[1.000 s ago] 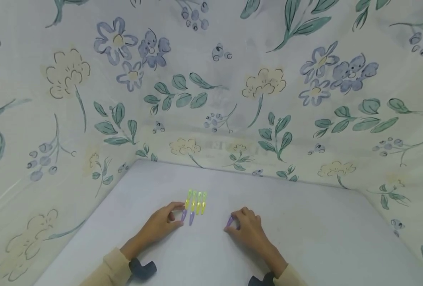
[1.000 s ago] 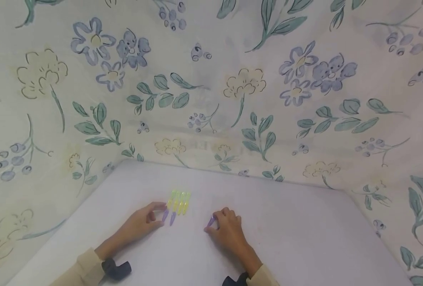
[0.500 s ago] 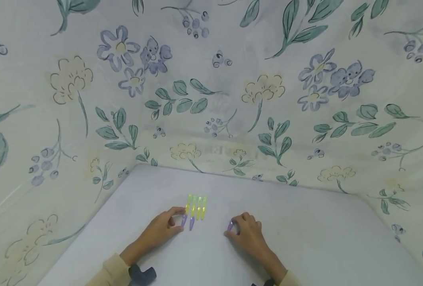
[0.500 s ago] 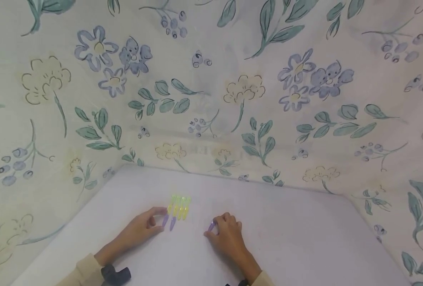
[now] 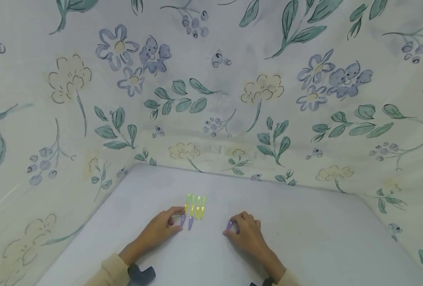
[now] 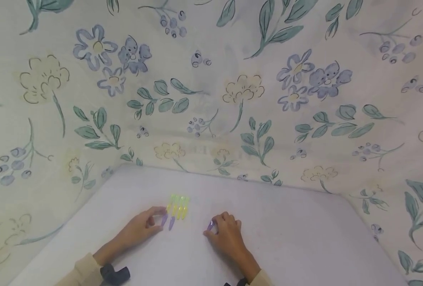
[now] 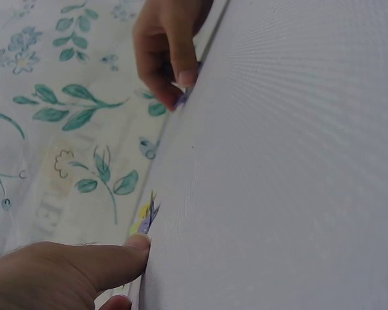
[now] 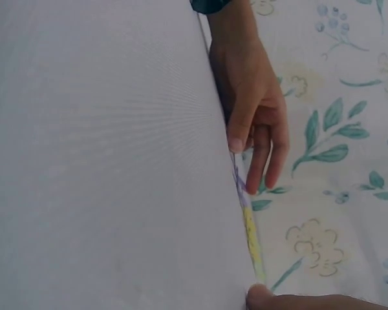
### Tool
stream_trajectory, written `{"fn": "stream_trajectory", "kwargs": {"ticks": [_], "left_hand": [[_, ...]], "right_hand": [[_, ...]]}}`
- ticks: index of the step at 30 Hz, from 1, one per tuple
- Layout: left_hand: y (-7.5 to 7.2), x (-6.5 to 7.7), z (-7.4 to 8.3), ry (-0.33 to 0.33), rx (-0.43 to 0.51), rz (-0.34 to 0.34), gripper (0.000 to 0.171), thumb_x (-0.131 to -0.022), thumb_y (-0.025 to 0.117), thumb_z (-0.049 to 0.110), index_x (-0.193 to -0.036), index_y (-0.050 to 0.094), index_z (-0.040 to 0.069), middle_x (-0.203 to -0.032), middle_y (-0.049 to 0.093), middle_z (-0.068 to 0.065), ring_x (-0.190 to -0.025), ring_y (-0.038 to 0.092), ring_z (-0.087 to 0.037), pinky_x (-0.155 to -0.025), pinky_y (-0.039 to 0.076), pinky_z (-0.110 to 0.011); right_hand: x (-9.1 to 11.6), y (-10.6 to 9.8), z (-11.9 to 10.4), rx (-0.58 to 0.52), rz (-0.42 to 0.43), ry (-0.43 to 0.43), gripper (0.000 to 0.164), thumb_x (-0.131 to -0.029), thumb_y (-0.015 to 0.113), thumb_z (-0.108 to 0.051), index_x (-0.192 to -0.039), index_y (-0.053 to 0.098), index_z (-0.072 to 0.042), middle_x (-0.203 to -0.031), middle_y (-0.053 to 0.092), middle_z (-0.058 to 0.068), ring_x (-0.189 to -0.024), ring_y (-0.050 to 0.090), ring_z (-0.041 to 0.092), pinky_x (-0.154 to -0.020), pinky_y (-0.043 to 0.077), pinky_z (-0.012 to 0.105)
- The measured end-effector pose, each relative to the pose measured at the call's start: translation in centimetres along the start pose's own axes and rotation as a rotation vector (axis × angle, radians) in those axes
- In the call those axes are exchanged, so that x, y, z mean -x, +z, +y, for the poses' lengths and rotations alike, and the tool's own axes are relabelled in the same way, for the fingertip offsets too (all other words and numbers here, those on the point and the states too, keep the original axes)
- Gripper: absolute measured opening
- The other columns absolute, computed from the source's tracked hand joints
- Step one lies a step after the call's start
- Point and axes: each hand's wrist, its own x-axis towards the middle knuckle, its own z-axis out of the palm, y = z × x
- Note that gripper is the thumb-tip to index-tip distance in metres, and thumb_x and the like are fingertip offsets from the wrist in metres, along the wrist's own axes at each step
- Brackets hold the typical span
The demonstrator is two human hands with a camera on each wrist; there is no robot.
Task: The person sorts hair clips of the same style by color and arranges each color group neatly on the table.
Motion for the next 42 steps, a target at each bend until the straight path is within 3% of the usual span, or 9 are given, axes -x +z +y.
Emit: {"fn": "stream_trajectory", "kwargs": {"ticks": [5, 9, 13, 19, 27, 35, 42], "left_hand": [[0.7, -0.1, 0.2, 0.049, -0.014, -0.001, 0.058, -0.086, 0.078, 0.021, -0.139, 0.054, 0.022, -0.109, 0.066, 0.012, -0.076, 0.048, -0.004, -0.065, 0.042, -0.021], [1.2, -1.0, 0.5, 0.030, -0.019, 0.012, 0.060, -0.086, 0.079, 0.023, -0.140, 0.053, 0.026, -0.106, 0.064, 0.016, -0.076, 0.048, -0.005, -0.065, 0.043, -0.021], [1.0, -1.2, 0.5, -0.021, -0.017, 0.011, 0.060, -0.085, 0.079, 0.023, -0.140, 0.054, 0.028, -0.101, 0.063, 0.014, -0.076, 0.050, -0.007, -0.065, 0.043, -0.023], [0.2, -0.4, -0.1, -0.077, -0.029, 0.033, 0.058, -0.086, 0.079, 0.026, -0.139, 0.056, 0.020, -0.092, 0.058, 0.006, -0.077, 0.051, -0.009, -0.066, 0.045, -0.023], [0.1, -0.5, 0.0, -0.064, -0.027, 0.022, 0.049, -0.084, 0.080, 0.026, -0.130, 0.064, 0.017, -0.120, 0.061, 0.001, -0.086, 0.053, -0.007, -0.071, 0.047, -0.023], [0.4, -0.7, 0.0, -0.071, -0.017, 0.016, 0.044, -0.084, 0.081, 0.027, -0.125, 0.067, 0.019, -0.121, 0.060, 0.002, -0.086, 0.053, -0.007, -0.072, 0.047, -0.023], [0.4, -0.8, -0.2, -0.074, -0.016, 0.016, 0.047, -0.084, 0.081, 0.029, -0.128, 0.066, 0.021, -0.120, 0.060, 0.003, -0.086, 0.053, -0.008, -0.071, 0.046, -0.024]], "right_hand": [[0.2, -0.4, 0.4, -0.019, -0.019, 0.059, 0.044, -0.079, 0.082, -0.038, -0.111, 0.069, -0.011, -0.097, 0.065, -0.001, -0.086, 0.053, 0.014, -0.081, 0.032, 0.038], [-0.2, -1.0, 0.7, -0.043, 0.003, 0.063, 0.042, -0.080, 0.082, -0.034, -0.112, 0.070, -0.010, -0.094, 0.066, -0.001, -0.086, 0.053, 0.015, -0.086, 0.032, 0.042], [-0.5, -1.0, 0.6, -0.090, 0.025, 0.037, 0.040, -0.081, 0.083, -0.030, -0.112, 0.070, -0.008, -0.093, 0.067, -0.001, -0.087, 0.057, 0.016, -0.086, 0.030, 0.043], [-0.8, -0.3, 0.0, -0.147, 0.037, -0.046, 0.040, -0.080, 0.083, -0.026, -0.112, 0.069, -0.007, -0.097, 0.071, 0.002, -0.090, 0.064, 0.019, -0.083, 0.030, 0.040], [-0.7, 0.0, -0.4, -0.128, 0.024, -0.063, 0.040, -0.080, 0.084, -0.026, -0.113, 0.070, -0.009, -0.098, 0.070, 0.002, -0.090, 0.063, 0.017, -0.085, 0.034, 0.042], [-0.6, 0.2, -0.5, -0.141, 0.018, -0.081, 0.041, -0.080, 0.083, -0.027, -0.114, 0.068, -0.011, -0.100, 0.070, 0.001, -0.095, 0.065, 0.019, -0.087, 0.035, 0.041], [-0.7, -0.2, -1.2, -0.245, 0.003, -0.121, 0.041, -0.079, 0.084, -0.025, -0.115, 0.069, -0.010, -0.098, 0.067, -0.001, -0.094, 0.064, 0.017, -0.088, 0.038, 0.041]]}}
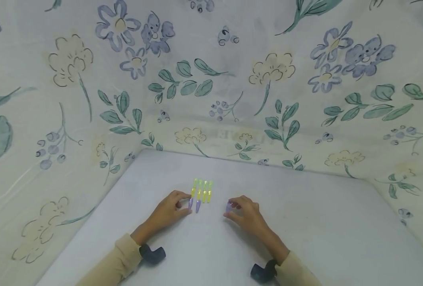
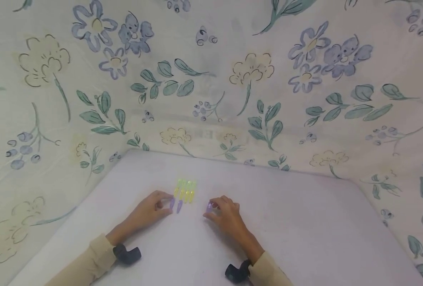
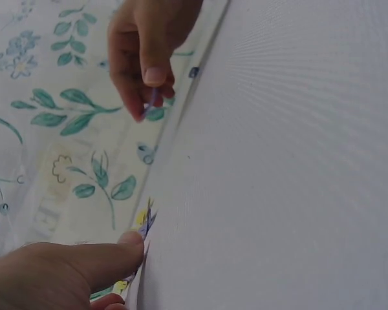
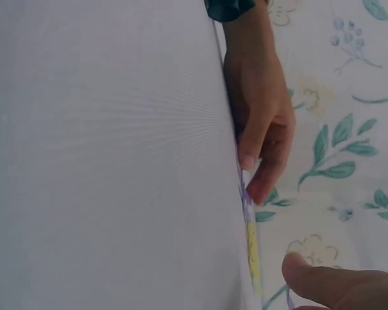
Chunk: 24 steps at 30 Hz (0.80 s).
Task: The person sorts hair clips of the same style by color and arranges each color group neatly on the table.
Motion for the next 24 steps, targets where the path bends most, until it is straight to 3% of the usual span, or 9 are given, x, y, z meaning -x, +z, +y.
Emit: {"fn": "stream_trajectory", "kwargs": {"ticks": [9, 14, 24], "left_hand": [[0.0, 0.0, 0.1, -0.024, -0.001, 0.000, 0.042, -0.088, 0.076, 0.027, -0.129, 0.065, 0.024, -0.122, 0.060, 0.003, -0.085, 0.052, -0.008, -0.070, 0.046, -0.023], [-0.1, 0.1, 0.4, -0.016, 0.009, 0.002, 0.040, -0.088, 0.077, 0.024, -0.126, 0.067, 0.024, -0.122, 0.060, 0.002, -0.085, 0.052, -0.008, -0.071, 0.045, -0.024], [0.0, 0.1, -0.1, 0.024, 0.007, 0.006, 0.038, -0.088, 0.077, 0.024, -0.125, 0.067, 0.024, -0.122, 0.060, 0.003, -0.087, 0.054, -0.006, -0.073, 0.047, -0.024]], "right_hand": [[-0.9, 0.5, -1.6, -0.027, -0.065, -0.028, 0.043, -0.081, 0.083, -0.025, -0.118, 0.069, -0.009, -0.100, 0.066, 0.000, -0.095, 0.063, 0.018, -0.085, 0.037, 0.038], [-1.9, 1.2, -2.4, -0.038, -0.124, -0.044, 0.043, -0.082, 0.082, -0.028, -0.119, 0.068, -0.010, -0.101, 0.065, 0.001, -0.096, 0.063, 0.018, -0.085, 0.046, 0.039], [-3.5, 3.2, -3.7, -0.078, -0.202, 0.006, 0.045, -0.085, 0.079, -0.030, -0.124, 0.066, -0.012, -0.107, 0.064, 0.001, -0.100, 0.062, 0.017, -0.086, 0.049, 0.036]]}}
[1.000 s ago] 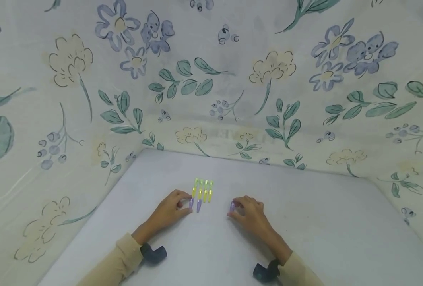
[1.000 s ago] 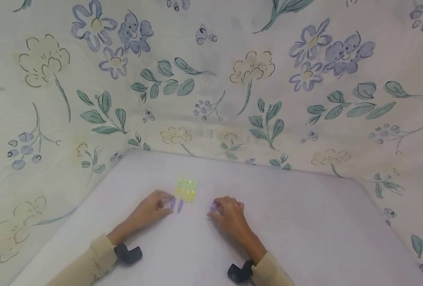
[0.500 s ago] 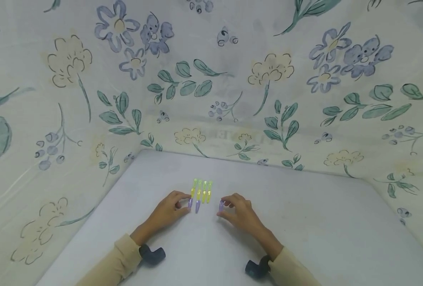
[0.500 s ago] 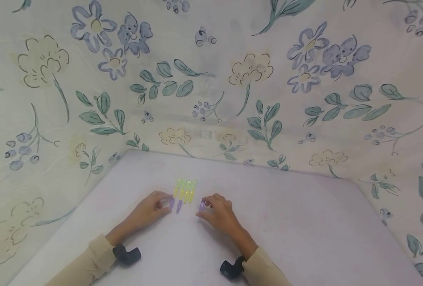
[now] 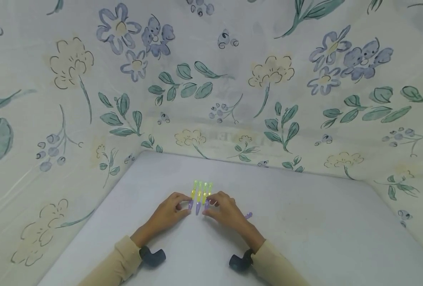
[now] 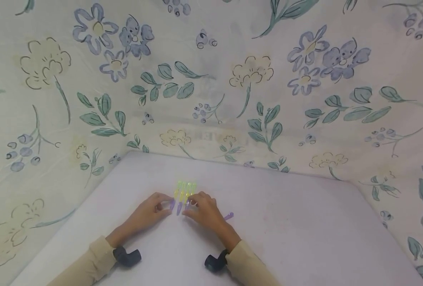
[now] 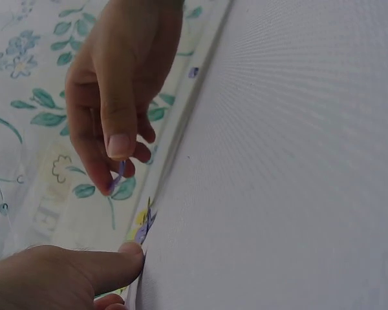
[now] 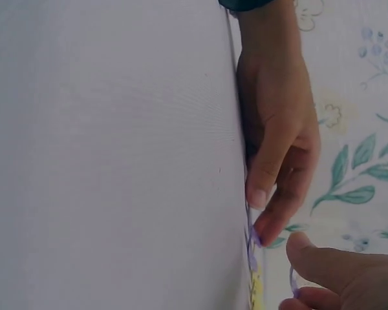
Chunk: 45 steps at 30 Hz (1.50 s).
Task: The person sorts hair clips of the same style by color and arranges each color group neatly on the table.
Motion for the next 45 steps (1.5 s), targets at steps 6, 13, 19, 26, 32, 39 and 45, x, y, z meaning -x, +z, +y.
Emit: {"fn": "stream_trajectory", "kwargs": {"ticks": [6, 13, 19, 26, 32, 39, 45], "left_hand": [[0.3, 0.1, 0.1, -0.005, -0.010, -0.003, 0.039, -0.087, 0.077, 0.024, -0.125, 0.067, 0.022, -0.121, 0.060, 0.002, -0.086, 0.054, -0.006, -0.072, 0.047, -0.023], [0.3, -0.1, -0.1, -0.013, -0.027, 0.005, 0.039, -0.087, 0.078, 0.023, -0.124, 0.067, 0.024, -0.121, 0.060, 0.003, -0.086, 0.053, -0.005, -0.071, 0.046, -0.023], [0.4, -0.2, -0.2, -0.013, -0.023, 0.004, 0.039, -0.087, 0.078, 0.024, -0.125, 0.067, 0.024, -0.121, 0.060, 0.003, -0.087, 0.054, -0.006, -0.072, 0.047, -0.024], [0.4, -0.1, -0.3, -0.001, -0.017, -0.001, 0.040, -0.087, 0.077, 0.024, -0.126, 0.067, 0.023, -0.122, 0.060, 0.003, -0.087, 0.054, -0.006, -0.073, 0.047, -0.024], [0.3, -0.2, -0.5, 0.007, -0.025, 0.003, 0.038, -0.088, 0.077, 0.024, -0.125, 0.067, 0.023, -0.123, 0.060, 0.003, -0.088, 0.054, -0.006, -0.074, 0.048, -0.025], [0.3, -0.1, -0.4, 0.004, -0.027, -0.001, 0.039, -0.088, 0.077, 0.024, -0.126, 0.067, 0.023, -0.124, 0.060, 0.003, -0.087, 0.053, -0.005, -0.073, 0.047, -0.023], [0.3, -0.2, -0.5, 0.005, -0.030, -0.004, 0.039, -0.088, 0.077, 0.025, -0.126, 0.066, 0.023, -0.123, 0.059, 0.003, -0.086, 0.053, -0.006, -0.072, 0.047, -0.024]], "right_hand": [[-0.4, 1.0, 0.8, -0.006, -0.025, -0.038, 0.046, -0.085, 0.080, -0.028, -0.123, 0.065, -0.008, -0.101, 0.062, 0.000, -0.089, 0.059, 0.010, -0.076, 0.051, 0.022], [-0.7, 1.0, 0.8, -0.006, -0.029, -0.045, 0.045, -0.085, 0.079, -0.026, -0.124, 0.065, -0.008, -0.096, 0.063, 0.000, -0.083, 0.057, 0.009, -0.072, 0.049, 0.022], [-0.9, 1.2, 1.0, 0.009, -0.029, -0.055, 0.044, -0.084, 0.080, -0.029, -0.122, 0.066, -0.009, -0.095, 0.063, 0.000, -0.082, 0.056, 0.009, -0.072, 0.048, 0.022], [-1.0, 1.8, 1.6, 0.031, -0.024, -0.084, 0.046, -0.083, 0.082, -0.030, -0.120, 0.068, -0.008, -0.095, 0.062, 0.000, -0.081, 0.055, 0.008, -0.072, 0.047, 0.020], [-1.1, 1.9, 1.5, 0.025, -0.036, -0.070, 0.044, -0.083, 0.082, -0.031, -0.119, 0.068, -0.009, -0.096, 0.060, 0.000, -0.083, 0.055, 0.009, -0.073, 0.048, 0.021], [-1.0, 1.8, 1.3, 0.047, -0.053, -0.047, 0.045, -0.084, 0.081, -0.032, -0.121, 0.067, -0.011, -0.097, 0.059, -0.001, -0.084, 0.055, 0.008, -0.073, 0.048, 0.021], [-1.1, 1.7, 1.3, 0.053, -0.056, -0.046, 0.045, -0.083, 0.081, -0.032, -0.121, 0.067, -0.011, -0.097, 0.058, -0.002, -0.083, 0.053, 0.008, -0.072, 0.046, 0.020]]}}
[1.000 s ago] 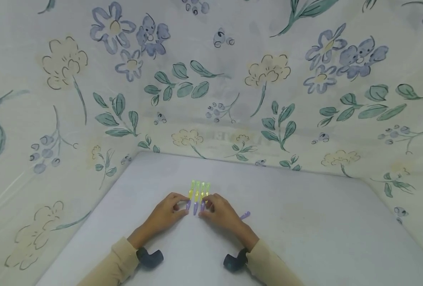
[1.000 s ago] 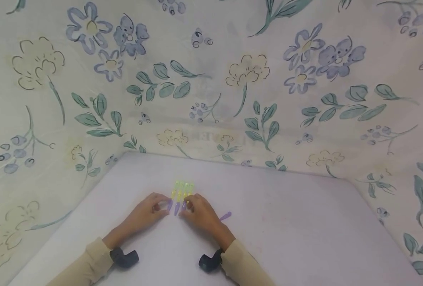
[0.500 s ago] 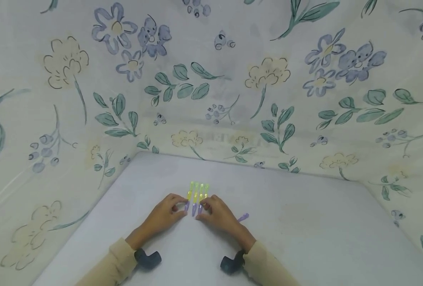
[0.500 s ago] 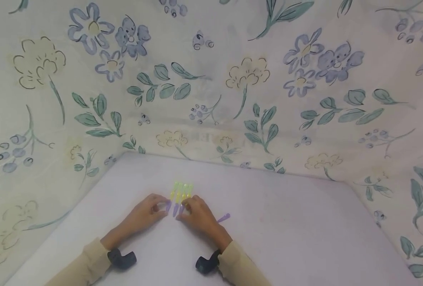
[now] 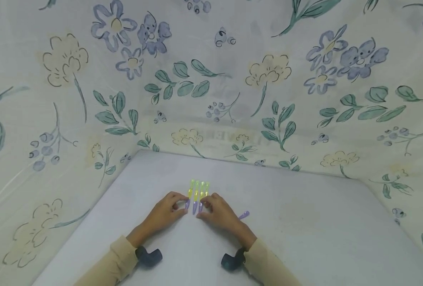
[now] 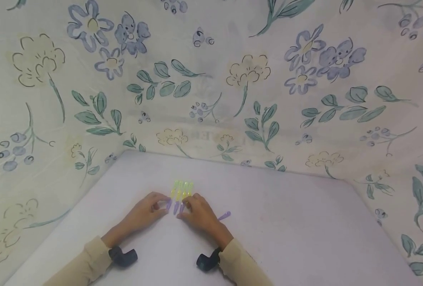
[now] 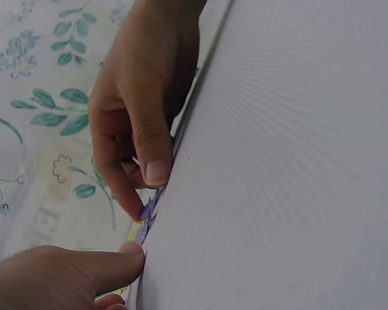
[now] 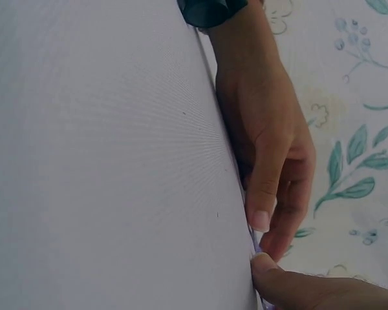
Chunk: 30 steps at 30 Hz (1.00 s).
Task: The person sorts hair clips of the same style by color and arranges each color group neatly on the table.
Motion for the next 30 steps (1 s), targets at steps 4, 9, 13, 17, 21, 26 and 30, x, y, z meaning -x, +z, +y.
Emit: {"fn": "stream_trajectory", "kwargs": {"ticks": [4, 9, 13, 17, 21, 26, 30], "left_hand": [[-0.1, -0.1, 0.0, 0.000, -0.007, -0.007, 0.040, -0.088, 0.076, 0.026, -0.126, 0.066, 0.023, -0.124, 0.059, 0.002, -0.088, 0.054, -0.006, -0.074, 0.047, -0.024], [-0.4, 0.1, 0.2, -0.006, -0.011, 0.002, 0.039, -0.088, 0.076, 0.023, -0.126, 0.067, 0.022, -0.124, 0.060, 0.001, -0.089, 0.055, -0.007, -0.074, 0.047, -0.026], [-0.3, 0.1, 0.4, -0.007, 0.001, -0.007, 0.039, -0.089, 0.075, 0.023, -0.126, 0.066, 0.022, -0.124, 0.060, 0.000, -0.089, 0.055, -0.008, -0.074, 0.047, -0.026], [0.0, 0.1, 0.4, -0.020, 0.007, -0.011, 0.039, -0.089, 0.076, 0.024, -0.127, 0.066, 0.024, -0.125, 0.059, 0.001, -0.090, 0.055, -0.008, -0.075, 0.048, -0.026], [0.1, 0.2, 0.4, -0.025, 0.009, -0.019, 0.039, -0.089, 0.075, 0.025, -0.127, 0.066, 0.024, -0.125, 0.059, 0.001, -0.090, 0.056, -0.008, -0.075, 0.048, -0.026], [0.0, 0.1, 0.2, 0.005, -0.004, -0.009, 0.039, -0.089, 0.075, 0.026, -0.127, 0.066, 0.022, -0.124, 0.060, 0.000, -0.089, 0.056, -0.008, -0.073, 0.047, -0.025], [0.0, 0.0, 0.1, 0.021, -0.006, -0.002, 0.039, -0.089, 0.075, 0.026, -0.127, 0.066, 0.021, -0.124, 0.060, 0.000, -0.089, 0.056, -0.009, -0.073, 0.048, -0.025]], "right_hand": [[0.0, 0.0, 0.1, -0.009, 0.000, -0.012, 0.045, -0.083, 0.081, -0.031, -0.121, 0.067, -0.011, -0.097, 0.059, -0.001, -0.083, 0.053, 0.008, -0.072, 0.046, 0.020], [-0.1, 0.1, 0.1, -0.019, -0.009, -0.025, 0.046, -0.084, 0.081, -0.032, -0.123, 0.066, -0.011, -0.098, 0.058, -0.001, -0.084, 0.052, 0.008, -0.073, 0.046, 0.020], [0.0, 0.0, 0.1, -0.005, -0.008, -0.006, 0.048, -0.083, 0.081, -0.032, -0.124, 0.065, -0.011, -0.097, 0.058, -0.001, -0.084, 0.053, 0.008, -0.073, 0.046, 0.021], [0.2, -0.2, 0.0, 0.000, -0.011, 0.009, 0.050, -0.083, 0.081, -0.033, -0.125, 0.064, -0.011, -0.098, 0.058, -0.001, -0.084, 0.053, 0.010, -0.073, 0.047, 0.022], [0.4, -0.3, -0.1, -0.004, -0.030, 0.020, 0.051, -0.084, 0.080, -0.033, -0.127, 0.061, -0.012, -0.101, 0.060, 0.000, -0.087, 0.054, 0.010, -0.075, 0.047, 0.024], [0.5, -0.8, -0.3, -0.017, -0.044, 0.005, 0.050, -0.088, 0.077, -0.032, -0.129, 0.059, -0.012, -0.103, 0.062, 0.001, -0.090, 0.056, 0.012, -0.078, 0.049, 0.027], [0.7, -1.6, -0.7, -0.048, -0.057, 0.000, 0.047, -0.091, 0.073, -0.029, -0.131, 0.058, -0.010, -0.105, 0.062, 0.003, -0.091, 0.058, 0.013, -0.079, 0.050, 0.026]]}}
